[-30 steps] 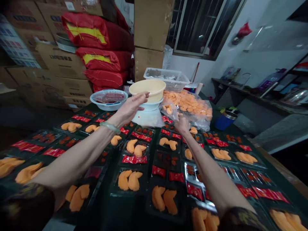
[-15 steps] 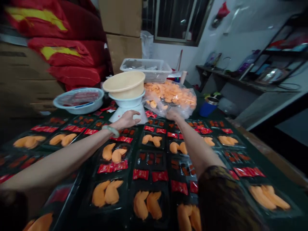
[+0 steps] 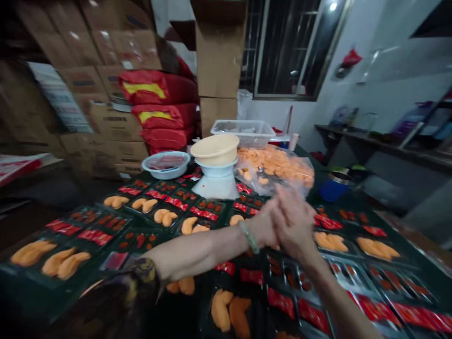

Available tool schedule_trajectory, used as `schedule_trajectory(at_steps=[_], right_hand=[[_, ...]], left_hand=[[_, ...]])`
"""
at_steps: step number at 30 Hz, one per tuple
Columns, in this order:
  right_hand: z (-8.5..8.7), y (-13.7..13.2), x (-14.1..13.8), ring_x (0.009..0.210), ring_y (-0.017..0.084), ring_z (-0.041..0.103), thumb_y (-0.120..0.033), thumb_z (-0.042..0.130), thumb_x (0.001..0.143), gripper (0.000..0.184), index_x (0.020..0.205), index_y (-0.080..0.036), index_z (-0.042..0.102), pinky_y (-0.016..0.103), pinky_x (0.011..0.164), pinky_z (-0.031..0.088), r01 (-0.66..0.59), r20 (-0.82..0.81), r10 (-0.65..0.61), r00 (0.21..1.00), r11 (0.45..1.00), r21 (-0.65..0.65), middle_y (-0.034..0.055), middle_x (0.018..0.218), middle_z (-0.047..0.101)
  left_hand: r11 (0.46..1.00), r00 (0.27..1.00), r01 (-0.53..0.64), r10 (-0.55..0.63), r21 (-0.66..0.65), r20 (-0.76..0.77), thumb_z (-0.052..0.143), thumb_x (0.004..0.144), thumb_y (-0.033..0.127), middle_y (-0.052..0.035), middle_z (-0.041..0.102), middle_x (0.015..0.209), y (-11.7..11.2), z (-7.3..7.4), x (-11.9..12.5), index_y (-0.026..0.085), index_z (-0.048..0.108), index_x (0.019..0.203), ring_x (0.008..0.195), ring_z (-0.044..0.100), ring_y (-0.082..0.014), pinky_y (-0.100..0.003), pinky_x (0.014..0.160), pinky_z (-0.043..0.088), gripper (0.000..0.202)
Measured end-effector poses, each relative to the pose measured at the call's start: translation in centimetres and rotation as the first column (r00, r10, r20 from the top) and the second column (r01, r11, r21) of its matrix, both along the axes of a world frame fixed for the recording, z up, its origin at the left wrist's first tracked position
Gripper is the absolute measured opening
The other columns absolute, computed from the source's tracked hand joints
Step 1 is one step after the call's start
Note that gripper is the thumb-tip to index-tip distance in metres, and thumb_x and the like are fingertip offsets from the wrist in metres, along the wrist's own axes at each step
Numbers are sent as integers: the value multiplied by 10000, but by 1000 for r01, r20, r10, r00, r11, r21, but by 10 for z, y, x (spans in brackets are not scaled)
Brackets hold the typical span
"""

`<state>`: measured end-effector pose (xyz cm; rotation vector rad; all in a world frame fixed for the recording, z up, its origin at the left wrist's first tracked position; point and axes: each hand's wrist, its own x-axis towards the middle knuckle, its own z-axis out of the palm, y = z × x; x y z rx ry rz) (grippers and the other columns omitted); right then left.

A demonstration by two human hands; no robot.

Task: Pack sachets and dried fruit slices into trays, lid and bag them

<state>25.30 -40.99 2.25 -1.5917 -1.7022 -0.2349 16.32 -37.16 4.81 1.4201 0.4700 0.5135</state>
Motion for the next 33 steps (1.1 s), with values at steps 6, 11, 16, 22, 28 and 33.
schedule_trajectory(at_steps=[6,11,16,22,28,33], right_hand=[[-26,18,74,1011,451,559,-541,293,803,584,1177,-158,526,624,757,447,317,150,-301,942,943,-100,225,1068,610],[-37,49,31,931,404,614,-443,396,795,338,1060,-281,529,532,751,504,-12,115,16,993,999,-39,119,1025,626],[-29,82,-26,842,314,654,-344,463,807,208,992,-276,528,440,703,547,-189,183,190,965,982,-21,106,969,644],[-38,86,-43,851,278,654,-309,459,828,222,1018,-243,554,414,691,541,-231,244,231,942,972,-28,89,988,647],[1,90,-84,960,262,606,-292,455,852,239,1064,-216,536,420,827,491,-249,190,220,957,957,148,121,1032,622],[79,81,-135,1198,316,446,-460,622,721,639,1240,-127,456,478,976,380,-272,50,267,962,938,214,192,1278,491]], left_hand=[[707,981,-30,155,707,-113,484,807,499,-100,599,1094,37,7,-103,146,582,1136,1031,526,-251,-348,834,440,493],[35,268,-7,963,999,-32,448,821,132,-229,366,1325,165,-5,-255,85,482,1203,1184,323,-376,-521,889,316,387],[81,188,105,977,991,-100,369,835,81,-218,504,1160,243,-26,-336,66,574,1022,1158,362,-356,-543,929,246,278],[107,256,150,956,983,-143,367,821,68,-185,570,974,259,-26,-355,77,589,918,983,486,-286,-456,893,300,242],[-10,370,-12,929,1000,14,352,857,97,-117,532,903,224,49,-366,77,530,926,806,477,-190,-361,788,354,192],[66,605,-155,795,986,42,514,831,317,0,503,665,140,119,-353,137,521,743,603,447,-109,-232,580,369,200]])
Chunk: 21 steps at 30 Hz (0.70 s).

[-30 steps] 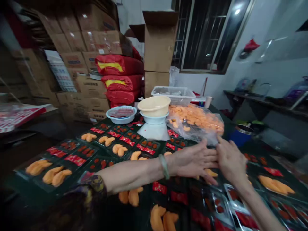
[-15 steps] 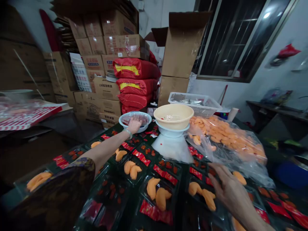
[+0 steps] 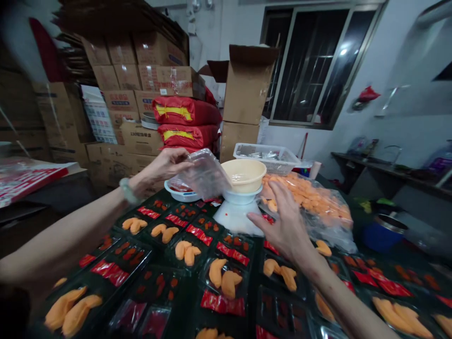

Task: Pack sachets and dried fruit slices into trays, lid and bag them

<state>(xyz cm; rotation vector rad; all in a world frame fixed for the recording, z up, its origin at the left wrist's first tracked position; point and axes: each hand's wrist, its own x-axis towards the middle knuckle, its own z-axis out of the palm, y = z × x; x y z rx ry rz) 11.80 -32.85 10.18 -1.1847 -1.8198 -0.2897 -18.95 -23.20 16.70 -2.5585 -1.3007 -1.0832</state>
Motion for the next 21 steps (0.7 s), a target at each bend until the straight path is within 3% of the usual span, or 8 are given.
schedule_trajectory(at_steps=[2,6,7,11,12,17,19,21], right_hand=[[23,-16,-11,1131,308,506,-481,644,683,634,1206,-152,498,455,920,428,-116,-71,103,992,969,-219,161,1238,534],[27,-60,-10,737,205,620,-435,554,750,303,866,-160,608,324,636,505,-436,-324,293,899,637,-635,57,827,654],[21,-71,-6,673,183,603,-407,548,751,262,812,-157,593,299,593,491,-461,-388,262,884,628,-627,42,761,639],[-4,-109,7,650,156,556,-318,552,713,205,837,-155,561,263,571,456,-412,-565,124,816,810,-418,25,735,608],[-8,-117,8,660,155,550,-305,543,707,213,854,-153,563,258,572,450,-392,-582,109,806,834,-388,26,741,606],[-16,-156,6,536,104,435,-172,493,631,106,730,-165,529,218,492,357,-189,-411,-29,911,857,-479,-26,594,500],[-13,-171,10,530,97,419,-131,487,602,99,690,-172,511,214,485,342,-191,-388,-27,921,837,-513,-35,583,479],[-9,-183,20,550,105,457,-144,511,607,123,727,-169,528,219,500,372,-298,-512,-14,859,800,-521,-33,604,501]], left_hand=[[955,963,241,-213,-174,165,575,780,373,16,513,612,-34,6,15,145,534,731,536,453,-95,-214,516,353,237],[724,756,592,-348,-354,554,702,638,430,26,496,557,-71,-22,64,134,539,653,496,446,-78,-202,489,334,338],[733,729,591,-307,-337,612,727,606,427,27,496,571,-76,-34,80,132,539,653,514,448,-76,-200,501,343,354],[871,498,404,49,-281,866,792,514,417,6,539,756,-113,-84,151,148,562,938,653,506,-97,-216,602,411,552],[827,427,458,117,-326,897,790,523,432,-5,558,804,-129,-95,168,167,531,1053,675,529,-108,-226,617,424,647],[305,118,929,299,-212,947,771,524,528,-5,608,840,-204,-134,223,250,420,1236,678,587,-135,-240,623,446,842],[218,51,967,330,-129,942,741,533,583,-4,609,804,-218,-143,227,243,436,1232,658,587,-140,-250,628,448,836],[226,27,969,314,-103,949,736,582,543,-16,627,845,-222,-149,224,259,393,1280,707,605,-153,-265,668,453,828]])
